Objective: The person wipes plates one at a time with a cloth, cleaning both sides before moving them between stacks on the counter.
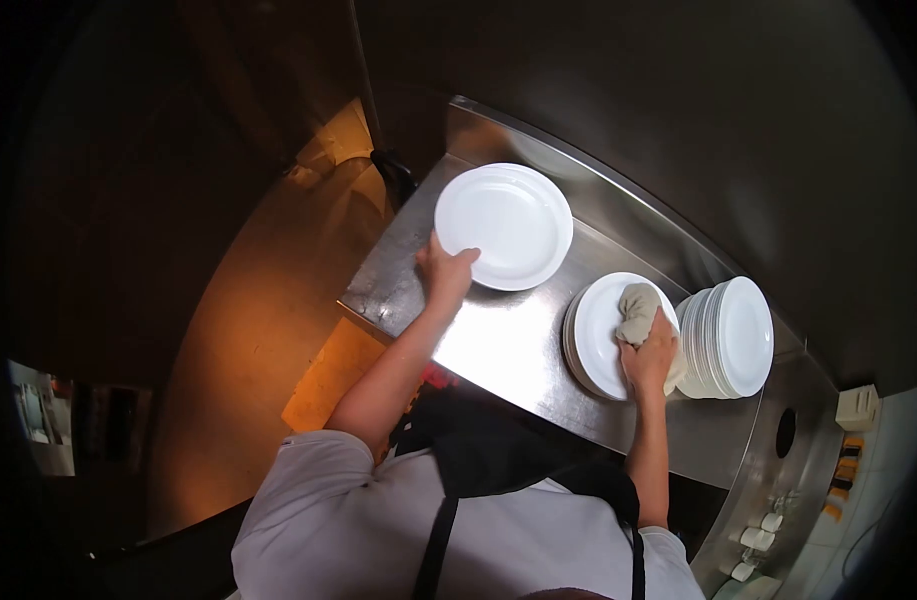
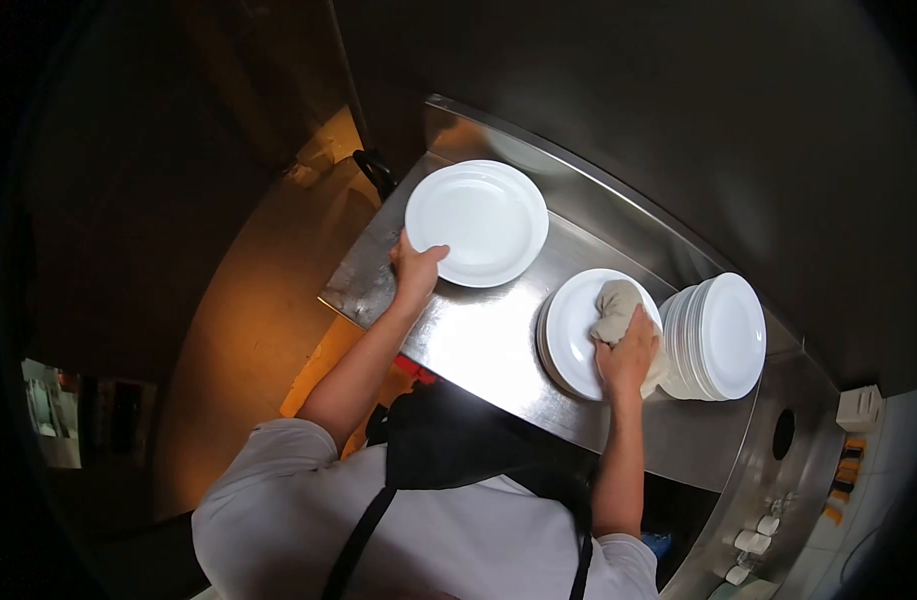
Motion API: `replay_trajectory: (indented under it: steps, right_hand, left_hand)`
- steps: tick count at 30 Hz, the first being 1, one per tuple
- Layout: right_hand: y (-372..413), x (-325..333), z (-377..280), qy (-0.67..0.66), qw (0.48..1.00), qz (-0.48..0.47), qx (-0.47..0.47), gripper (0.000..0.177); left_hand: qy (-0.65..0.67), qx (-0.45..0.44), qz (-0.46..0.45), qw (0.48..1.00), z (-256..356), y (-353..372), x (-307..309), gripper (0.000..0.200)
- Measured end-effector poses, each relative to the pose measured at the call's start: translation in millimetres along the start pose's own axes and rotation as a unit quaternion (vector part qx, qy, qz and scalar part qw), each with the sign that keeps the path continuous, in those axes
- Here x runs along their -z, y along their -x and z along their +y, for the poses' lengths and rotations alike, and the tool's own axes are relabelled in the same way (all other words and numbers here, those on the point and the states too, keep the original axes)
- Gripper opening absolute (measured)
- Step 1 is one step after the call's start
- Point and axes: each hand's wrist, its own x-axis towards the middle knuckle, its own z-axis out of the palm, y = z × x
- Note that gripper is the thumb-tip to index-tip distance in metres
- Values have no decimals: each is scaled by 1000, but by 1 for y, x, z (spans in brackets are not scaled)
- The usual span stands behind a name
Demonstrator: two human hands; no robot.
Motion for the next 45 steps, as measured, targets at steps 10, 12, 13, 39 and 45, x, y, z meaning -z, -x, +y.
replay_trajectory:
  steps: [10, 12, 13, 39, 45]
  right_hand:
    - [55, 24, -38, -112, 962, -242, 50, 84]
    - [64, 23, 0, 2, 981, -195, -2, 87]
    - [57, 16, 15, 33, 989, -143, 5, 86]
    - [-188, -110, -297, -48, 865, -238, 440, 71]
    - [-226, -107, -239, -1, 965, -97, 245, 61]
  left_hand:
    - [-80, 24, 31, 996, 32, 20, -17, 110]
    - [-44, 0, 16, 999, 18, 2, -13, 100]
    - [-27, -14, 8, 1000, 10, -10, -9, 95]
    - [-59, -117, 8, 991, -16, 19, -15, 82]
    - [23, -104, 49, 993, -8, 18, -21, 84]
